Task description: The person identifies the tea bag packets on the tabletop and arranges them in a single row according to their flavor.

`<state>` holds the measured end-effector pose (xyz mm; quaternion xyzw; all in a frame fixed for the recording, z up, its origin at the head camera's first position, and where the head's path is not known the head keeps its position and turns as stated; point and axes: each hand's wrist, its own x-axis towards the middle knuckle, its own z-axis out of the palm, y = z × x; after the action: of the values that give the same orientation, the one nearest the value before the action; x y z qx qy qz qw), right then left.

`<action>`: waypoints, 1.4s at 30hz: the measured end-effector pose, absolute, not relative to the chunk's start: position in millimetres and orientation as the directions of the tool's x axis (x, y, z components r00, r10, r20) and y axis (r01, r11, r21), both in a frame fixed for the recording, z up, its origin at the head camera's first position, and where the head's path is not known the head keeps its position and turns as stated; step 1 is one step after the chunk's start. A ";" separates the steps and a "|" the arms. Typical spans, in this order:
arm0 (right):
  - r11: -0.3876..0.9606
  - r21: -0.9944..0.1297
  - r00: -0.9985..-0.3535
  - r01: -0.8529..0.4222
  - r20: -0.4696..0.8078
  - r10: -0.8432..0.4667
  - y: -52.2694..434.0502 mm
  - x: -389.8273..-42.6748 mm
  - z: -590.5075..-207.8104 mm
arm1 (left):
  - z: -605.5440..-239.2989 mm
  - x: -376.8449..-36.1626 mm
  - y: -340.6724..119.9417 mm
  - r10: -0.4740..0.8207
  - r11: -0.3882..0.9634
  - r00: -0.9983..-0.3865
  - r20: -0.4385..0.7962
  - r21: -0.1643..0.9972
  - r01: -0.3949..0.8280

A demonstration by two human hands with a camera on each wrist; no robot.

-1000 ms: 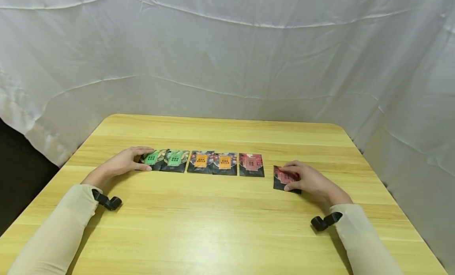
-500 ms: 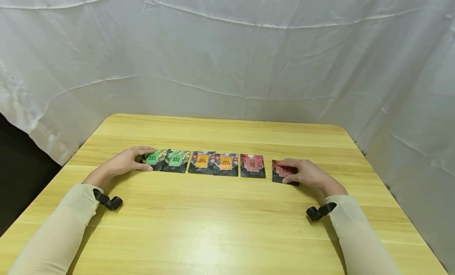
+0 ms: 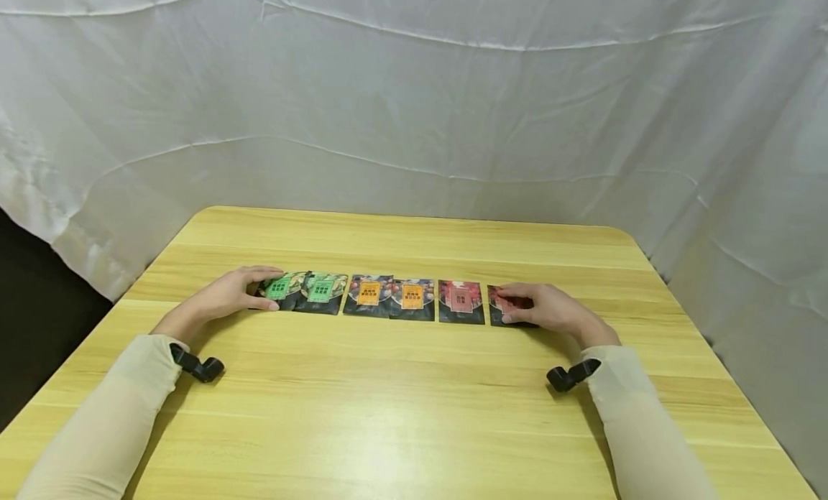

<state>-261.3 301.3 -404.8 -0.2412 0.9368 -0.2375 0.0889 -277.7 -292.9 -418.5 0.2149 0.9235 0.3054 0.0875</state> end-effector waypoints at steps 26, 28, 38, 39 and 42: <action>0.777 -0.480 -0.886 -0.407 0.002 -0.463 291.8 -263.7 -419.9 | -415.4 -275.1 -290.8 0.456 0.730 -0.889 -0.043 0.589 0.346; 0.779 -0.476 -0.886 -0.409 0.004 -0.463 291.8 -263.5 -419.9 | -415.3 -275.2 -291.0 0.459 0.731 -0.887 -0.041 0.584 0.352; 0.776 -0.473 -0.883 -0.418 0.011 -0.469 289.9 -264.2 -415.2 | -413.8 -275.9 -292.5 0.465 0.748 -0.885 -0.031 0.548 0.374; 0.776 -0.472 -0.884 -0.417 0.011 -0.468 289.8 -264.2 -414.7 | -413.4 -275.8 -292.5 0.465 0.750 -0.885 -0.031 0.545 0.375; 0.778 -0.473 -0.886 -0.413 0.011 -0.464 290.0 -263.7 -413.5 | -411.9 -275.2 -292.4 0.463 0.753 -0.886 -0.033 0.541 0.373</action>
<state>-263.7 290.0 -413.5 -0.2330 0.9414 -0.2379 0.0533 -275.2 -292.4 -411.9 0.2242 0.9326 0.2704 0.0827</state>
